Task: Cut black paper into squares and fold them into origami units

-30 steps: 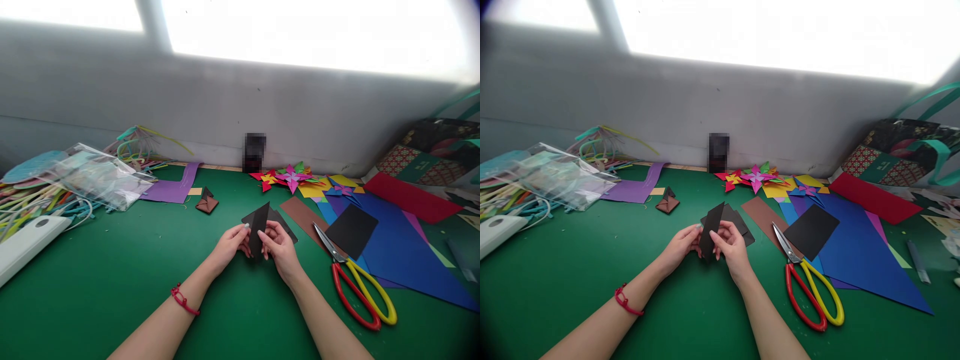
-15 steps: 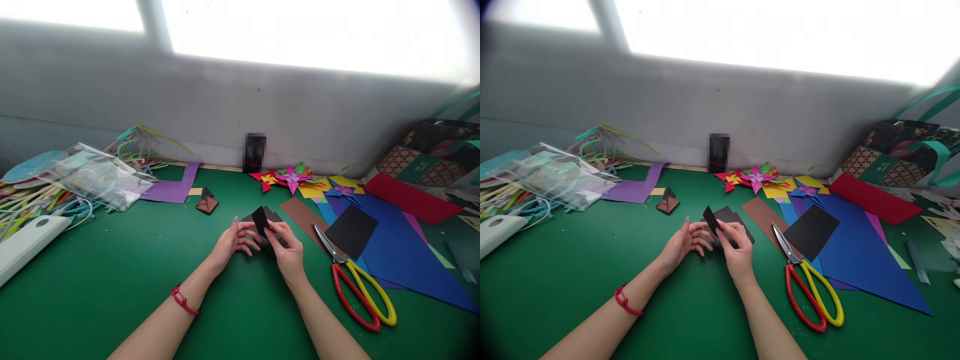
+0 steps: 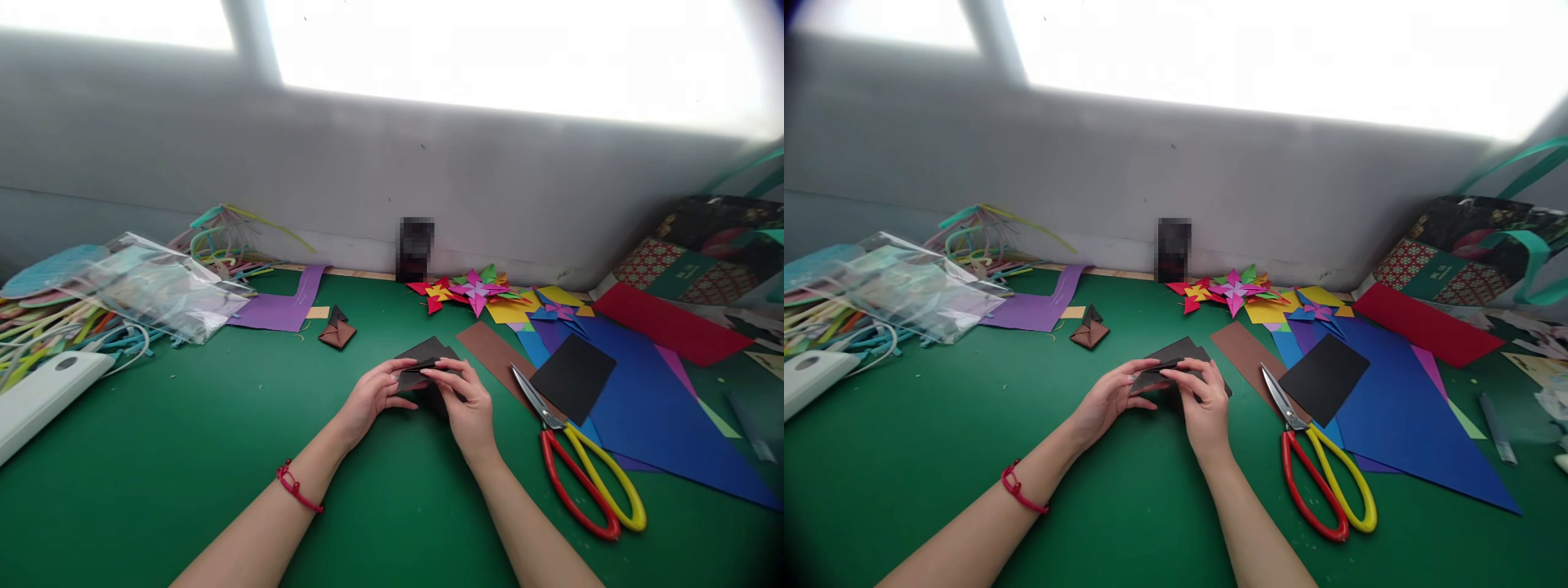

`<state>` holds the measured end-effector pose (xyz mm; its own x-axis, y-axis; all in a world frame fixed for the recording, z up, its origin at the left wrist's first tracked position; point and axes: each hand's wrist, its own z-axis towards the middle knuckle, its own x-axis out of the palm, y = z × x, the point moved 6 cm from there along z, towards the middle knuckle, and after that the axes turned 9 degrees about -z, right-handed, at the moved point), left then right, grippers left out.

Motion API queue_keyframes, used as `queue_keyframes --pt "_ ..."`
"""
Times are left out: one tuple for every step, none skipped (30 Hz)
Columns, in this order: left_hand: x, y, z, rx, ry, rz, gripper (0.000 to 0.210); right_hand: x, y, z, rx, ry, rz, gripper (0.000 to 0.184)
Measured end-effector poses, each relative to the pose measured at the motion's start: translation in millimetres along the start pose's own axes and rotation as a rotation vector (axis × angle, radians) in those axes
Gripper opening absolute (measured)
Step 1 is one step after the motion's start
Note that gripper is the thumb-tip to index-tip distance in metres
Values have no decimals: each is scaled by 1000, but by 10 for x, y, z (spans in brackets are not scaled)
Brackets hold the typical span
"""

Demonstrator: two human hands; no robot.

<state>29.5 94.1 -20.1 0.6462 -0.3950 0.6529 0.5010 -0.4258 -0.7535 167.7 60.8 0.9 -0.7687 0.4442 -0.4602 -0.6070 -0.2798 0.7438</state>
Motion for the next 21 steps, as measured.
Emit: queue_keyframes --pt "-12 5 0 1 -10 7 36 1 -1 1 -11 -2 -15 24" --pt "-25 10 1 -1 -23 15 35 3 -2 1 -20 -2 -29 24" --pt "-36 15 1 -3 -38 23 35 5 -2 0 -29 -1 -40 25" --pt "-44 18 0 -4 -49 27 34 7 -2 0 -38 1 -50 25" --pt "-47 19 -1 -4 -55 27 33 9 0 -1 -47 5 -58 26" --pt "-46 19 -1 -3 -58 25 32 11 2 -2 -57 8 -66 26" --pt "-42 19 -1 -1 -58 24 31 14 3 -2 -67 11 -72 26" --pt "-38 20 -1 1 -58 28 31 15 6 -2 -79 13 -78 26" --pt "-34 21 1 4 -59 38 32 18 6 -2 -89 14 -84 27" --pt "-32 25 5 6 -61 54 33 21 6 -3 -99 14 -91 27" --pt "-30 31 10 6 -62 71 36 26 7 -4 -111 16 -100 27" --pt "-30 40 15 4 -63 84 39 33 12 -6 -126 19 -111 27" --pt "-32 50 20 1 -65 94 42 41 22 -10 -143 25 -123 27" --pt "-37 59 25 0 -70 101 44 51 39 -15 -162 33 -135 27" --pt "-43 68 28 -1 -76 108 45 60 62 -22 -181 44 -143 27" --pt "-51 73 31 1 -84 117 46 68 92 -29 -199 58 -144 27" --pt "-58 75 32 5 -93 128 45 72 125 -36 -211 73 -136 27" --pt "-66 74 32 11 -104 137 44 70 157 -39 -211 84 -119 28" --pt "-73 73 33 16 -115 139 43 59 182 -37 -194 85 -93 28" --pt "-81 71 33 23 -127 135 42 36 192 -29 -157 70 -58 27" --pt "-89 68 35 29 -139 128 41 2 179 -16 -94 32 -13 25"
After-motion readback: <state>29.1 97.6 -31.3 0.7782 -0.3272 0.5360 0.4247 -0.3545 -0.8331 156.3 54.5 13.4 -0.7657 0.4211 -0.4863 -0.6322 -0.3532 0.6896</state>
